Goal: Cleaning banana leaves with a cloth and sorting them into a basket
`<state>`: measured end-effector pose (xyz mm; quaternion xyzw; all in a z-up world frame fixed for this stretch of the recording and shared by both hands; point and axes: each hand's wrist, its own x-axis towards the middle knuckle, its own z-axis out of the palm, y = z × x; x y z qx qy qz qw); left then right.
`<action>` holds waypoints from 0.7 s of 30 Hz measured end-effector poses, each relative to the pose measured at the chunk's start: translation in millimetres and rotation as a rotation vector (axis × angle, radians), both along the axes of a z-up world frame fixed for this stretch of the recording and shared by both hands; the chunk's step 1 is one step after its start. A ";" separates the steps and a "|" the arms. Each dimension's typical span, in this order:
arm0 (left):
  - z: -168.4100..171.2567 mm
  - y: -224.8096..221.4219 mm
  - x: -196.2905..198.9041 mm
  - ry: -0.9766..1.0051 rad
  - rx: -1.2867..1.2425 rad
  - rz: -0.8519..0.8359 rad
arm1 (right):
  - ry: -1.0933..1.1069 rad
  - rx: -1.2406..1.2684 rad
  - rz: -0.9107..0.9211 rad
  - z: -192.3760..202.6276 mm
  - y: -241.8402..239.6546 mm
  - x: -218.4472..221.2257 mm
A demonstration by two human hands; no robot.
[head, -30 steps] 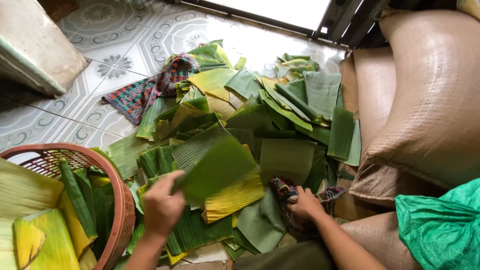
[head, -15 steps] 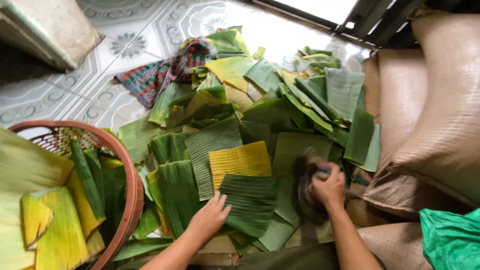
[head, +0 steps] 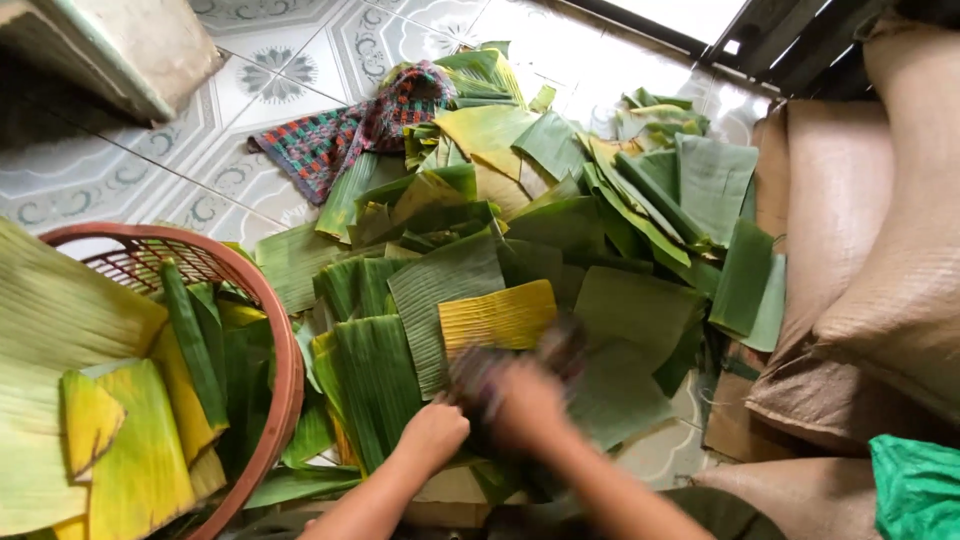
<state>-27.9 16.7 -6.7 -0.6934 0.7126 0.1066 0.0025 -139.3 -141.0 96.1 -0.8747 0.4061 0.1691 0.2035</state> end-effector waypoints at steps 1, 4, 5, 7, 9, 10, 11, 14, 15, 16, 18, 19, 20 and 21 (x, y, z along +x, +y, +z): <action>-6.4 0.6 -1.5 -0.007 -0.101 0.057 | -0.027 -0.021 0.468 -32.2 25.9 -19.1; 27.6 -5.1 6.0 0.039 0.058 -0.032 | 0.226 0.160 -0.214 46.5 -13.8 5.3; 31.5 -6.8 6.2 0.039 0.058 -0.039 | 0.226 0.161 -0.222 36.1 -38.3 -1.6; 39.9 -4.0 6.6 0.072 0.233 -0.041 | 0.096 0.065 -0.586 15.5 -84.6 -10.1; 17.7 -4.0 10.1 0.067 0.168 -0.030 | 0.089 0.097 -0.391 41.3 -43.0 -3.9; 4.0 -3.7 4.9 0.081 0.104 0.002 | 0.098 0.124 -0.174 52.9 -22.8 -3.7; 13.6 -6.2 4.5 0.084 0.095 0.008 | 0.100 0.114 -0.169 48.1 -4.2 -10.8; 52.2 -1.0 10.6 0.002 0.183 -0.032 | 0.134 0.217 0.298 34.7 24.4 -23.3; 69.6 5.4 10.2 0.077 0.029 0.004 | 0.138 0.210 0.019 32.8 12.2 -25.2; 87.3 11.6 11.5 0.149 -0.127 0.048 | 0.137 0.198 -0.254 30.9 -1.1 -24.6; 165.9 49.8 18.0 0.301 -0.443 0.207 | 0.113 0.174 -0.330 28.7 -44.5 -38.7; 206.0 68.1 20.7 0.458 -0.760 0.368 | 0.095 0.148 -0.406 27.4 -65.9 -46.7; 247.2 83.7 38.7 0.454 -0.755 0.359 | 0.089 0.153 -0.413 22.2 -77.8 -56.9; 288.9 98.4 56.7 0.801 -0.356 1.171 | 0.007 0.212 -0.417 17.1 -89.7 -67.0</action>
